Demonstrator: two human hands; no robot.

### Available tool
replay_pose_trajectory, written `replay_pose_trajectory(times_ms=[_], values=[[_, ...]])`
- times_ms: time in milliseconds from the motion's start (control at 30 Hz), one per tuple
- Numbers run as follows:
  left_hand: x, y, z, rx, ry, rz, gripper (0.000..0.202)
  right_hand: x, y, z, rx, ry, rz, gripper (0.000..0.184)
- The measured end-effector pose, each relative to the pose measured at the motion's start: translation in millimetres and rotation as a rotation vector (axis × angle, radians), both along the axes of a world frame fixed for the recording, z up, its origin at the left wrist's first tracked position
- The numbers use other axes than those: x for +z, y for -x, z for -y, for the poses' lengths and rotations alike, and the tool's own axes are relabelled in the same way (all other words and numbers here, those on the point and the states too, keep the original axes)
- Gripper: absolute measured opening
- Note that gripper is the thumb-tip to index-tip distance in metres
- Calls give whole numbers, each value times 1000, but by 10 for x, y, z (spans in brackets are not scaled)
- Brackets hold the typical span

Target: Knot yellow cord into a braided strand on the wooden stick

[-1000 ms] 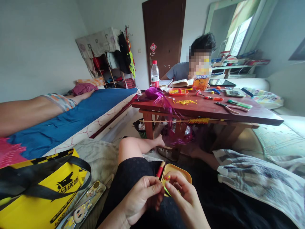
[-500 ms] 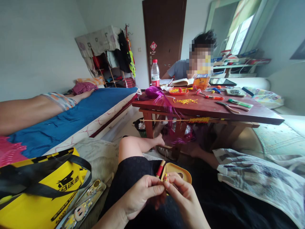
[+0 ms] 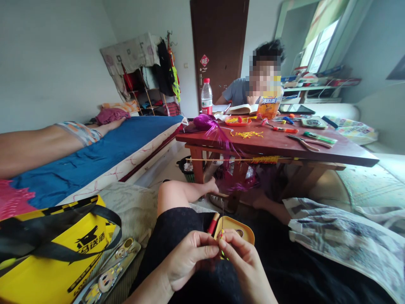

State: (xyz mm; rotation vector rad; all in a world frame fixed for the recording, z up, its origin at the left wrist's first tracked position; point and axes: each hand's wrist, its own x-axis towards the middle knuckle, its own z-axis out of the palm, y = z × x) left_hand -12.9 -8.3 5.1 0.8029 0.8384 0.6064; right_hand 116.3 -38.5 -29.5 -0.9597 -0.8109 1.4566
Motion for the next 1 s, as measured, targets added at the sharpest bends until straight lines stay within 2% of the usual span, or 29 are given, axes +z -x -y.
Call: replay_pose_trajectory(times_ms=[100, 167, 200, 267, 300, 367, 433, 500, 567, 733, 800, 867, 1000], values=[[-1, -7, -4, 58, -5, -18, 24, 56, -35, 46, 13, -33, 108, 17], [4, -3, -16, 95, 21, -19, 24, 97, -123, 90, -108, -130, 314, 14], [8, 1, -24, 103, 44, -15, 24, 110, -180, 105, -197, -229, 459, 12], [19, 12, -38, 80, 79, 8, 23, 110, -288, 106, -307, -527, 791, 19], [24, 18, -43, 61, 88, 25, 22, 95, -328, 90, -300, -702, 949, 26], [31, 30, -48, 33, 96, 64, 20, 44, -366, 36, -161, -985, 1199, 44], [34, 40, -49, 40, 98, 85, 19, -11, -366, -15, -32, -1119, 1313, 58], [37, 48, -52, 65, 91, 72, 16, -27, -368, -38, 20, -1129, 1352, 66], [49, 53, -65, 76, 77, 31, 13, 31, -401, -36, 53, -1117, 1383, 70], [117, 47, -117, 2, 38, -11, 10, 383, -515, -27, 236, -1225, 1429, 71], [137, 36, -119, 23, 18, 14, 10, 454, -492, -35, 270, -1252, 1444, 70], [138, 25, -104, 68, -6, 55, 12, 424, -435, -45, 218, -1255, 1498, 68], [99, 15, -52, 124, -62, 120, 14, 205, -353, -54, 46, -1264, 1531, 62]])
